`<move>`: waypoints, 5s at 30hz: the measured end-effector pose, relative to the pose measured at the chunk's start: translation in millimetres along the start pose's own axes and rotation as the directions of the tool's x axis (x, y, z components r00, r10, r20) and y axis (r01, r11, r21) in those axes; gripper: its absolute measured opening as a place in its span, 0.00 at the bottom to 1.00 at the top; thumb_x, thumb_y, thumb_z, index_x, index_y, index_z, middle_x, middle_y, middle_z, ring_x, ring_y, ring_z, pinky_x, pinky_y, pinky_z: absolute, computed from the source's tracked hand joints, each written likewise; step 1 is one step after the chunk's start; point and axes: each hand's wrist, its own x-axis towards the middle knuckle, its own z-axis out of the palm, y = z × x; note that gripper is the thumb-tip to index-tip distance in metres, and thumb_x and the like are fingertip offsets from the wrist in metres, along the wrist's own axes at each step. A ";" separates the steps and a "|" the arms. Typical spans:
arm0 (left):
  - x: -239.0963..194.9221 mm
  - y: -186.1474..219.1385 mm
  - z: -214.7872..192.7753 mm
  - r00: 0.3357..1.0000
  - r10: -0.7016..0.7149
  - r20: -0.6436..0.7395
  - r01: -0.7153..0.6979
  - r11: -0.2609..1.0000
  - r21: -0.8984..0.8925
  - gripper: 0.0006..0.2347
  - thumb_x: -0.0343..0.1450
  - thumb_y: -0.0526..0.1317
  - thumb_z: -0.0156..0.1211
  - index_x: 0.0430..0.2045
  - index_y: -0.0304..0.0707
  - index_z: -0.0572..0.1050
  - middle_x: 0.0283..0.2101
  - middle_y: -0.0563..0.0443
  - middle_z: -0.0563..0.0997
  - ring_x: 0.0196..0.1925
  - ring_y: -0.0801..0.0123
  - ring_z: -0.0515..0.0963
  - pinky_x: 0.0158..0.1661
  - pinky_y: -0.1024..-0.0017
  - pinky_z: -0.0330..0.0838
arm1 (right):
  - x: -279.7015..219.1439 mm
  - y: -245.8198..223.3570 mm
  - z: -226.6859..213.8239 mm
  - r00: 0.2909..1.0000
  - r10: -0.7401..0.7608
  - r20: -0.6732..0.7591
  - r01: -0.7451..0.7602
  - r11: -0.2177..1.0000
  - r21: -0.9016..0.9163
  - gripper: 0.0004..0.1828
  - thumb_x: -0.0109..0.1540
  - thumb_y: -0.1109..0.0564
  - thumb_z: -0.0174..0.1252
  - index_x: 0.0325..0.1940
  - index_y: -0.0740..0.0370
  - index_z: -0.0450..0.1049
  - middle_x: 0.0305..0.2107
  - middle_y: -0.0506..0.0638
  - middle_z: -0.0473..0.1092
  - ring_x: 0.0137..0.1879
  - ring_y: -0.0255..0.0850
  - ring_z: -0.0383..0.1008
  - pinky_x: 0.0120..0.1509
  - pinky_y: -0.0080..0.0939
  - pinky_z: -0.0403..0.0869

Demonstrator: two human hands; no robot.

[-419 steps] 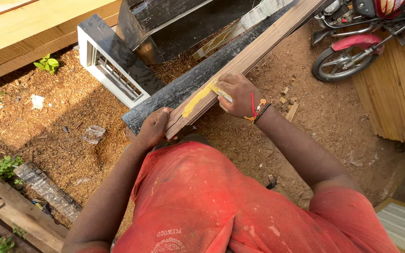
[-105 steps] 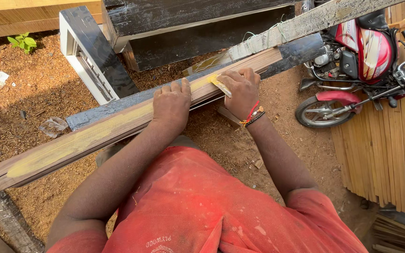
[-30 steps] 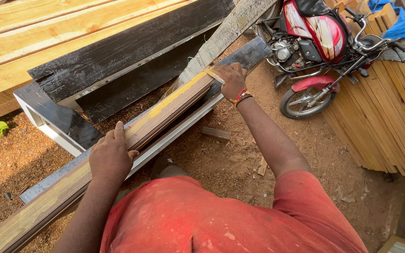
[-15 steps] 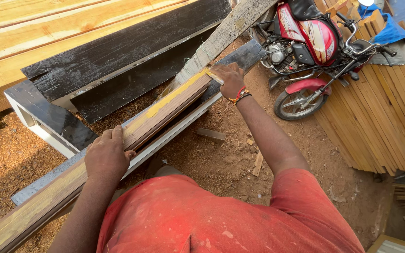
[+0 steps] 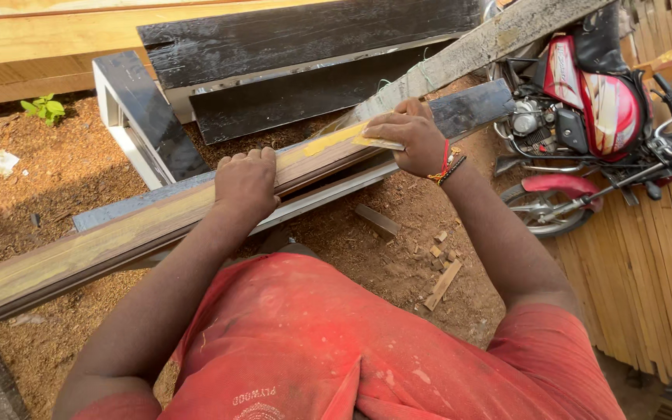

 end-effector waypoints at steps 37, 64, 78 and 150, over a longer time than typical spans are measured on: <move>-15.0 13.8 1.4 0.973 -0.195 0.123 0.192 0.981 0.037 0.31 0.58 0.50 0.79 0.54 0.44 0.72 0.52 0.48 0.79 0.59 0.58 0.78 0.59 0.58 0.69 | 53.2 -6.4 -5.2 0.766 -0.264 0.586 0.401 0.909 -0.114 0.25 0.54 0.64 0.63 0.53 0.42 0.82 0.54 0.32 0.75 0.59 0.45 0.59 0.68 0.46 0.62; 37.2 83.1 44.7 0.984 -0.176 0.015 0.170 0.969 0.181 0.41 0.57 0.53 0.79 0.64 0.47 0.63 0.60 0.52 0.72 0.68 0.60 0.69 0.69 0.38 0.41 | -34.6 148.6 -37.3 0.795 -0.215 0.568 0.291 0.956 -0.045 0.27 0.53 0.70 0.61 0.52 0.46 0.82 0.54 0.35 0.77 0.55 0.39 0.65 0.65 0.43 0.64; 34.4 93.9 28.1 0.984 -0.077 -0.159 0.094 0.991 0.100 0.36 0.55 0.48 0.79 0.58 0.51 0.69 0.48 0.53 0.79 0.53 0.59 0.79 0.52 0.60 0.70 | -147.7 203.8 -37.8 0.959 0.114 0.259 -0.243 0.803 0.544 0.22 0.60 0.68 0.57 0.55 0.51 0.80 0.53 0.44 0.78 0.61 0.37 0.74 0.70 0.44 0.70; 10.8 88.6 62.7 0.869 0.176 -0.462 -0.255 0.960 -0.114 0.22 0.69 0.45 0.63 0.58 0.43 0.72 0.65 0.47 0.69 0.74 0.52 0.62 0.71 0.52 0.56 | -103.3 176.4 -51.2 0.952 0.133 0.275 -0.119 0.991 -0.064 0.35 0.50 0.75 0.48 0.55 0.51 0.80 0.56 0.45 0.76 0.63 0.41 0.73 0.69 0.46 0.63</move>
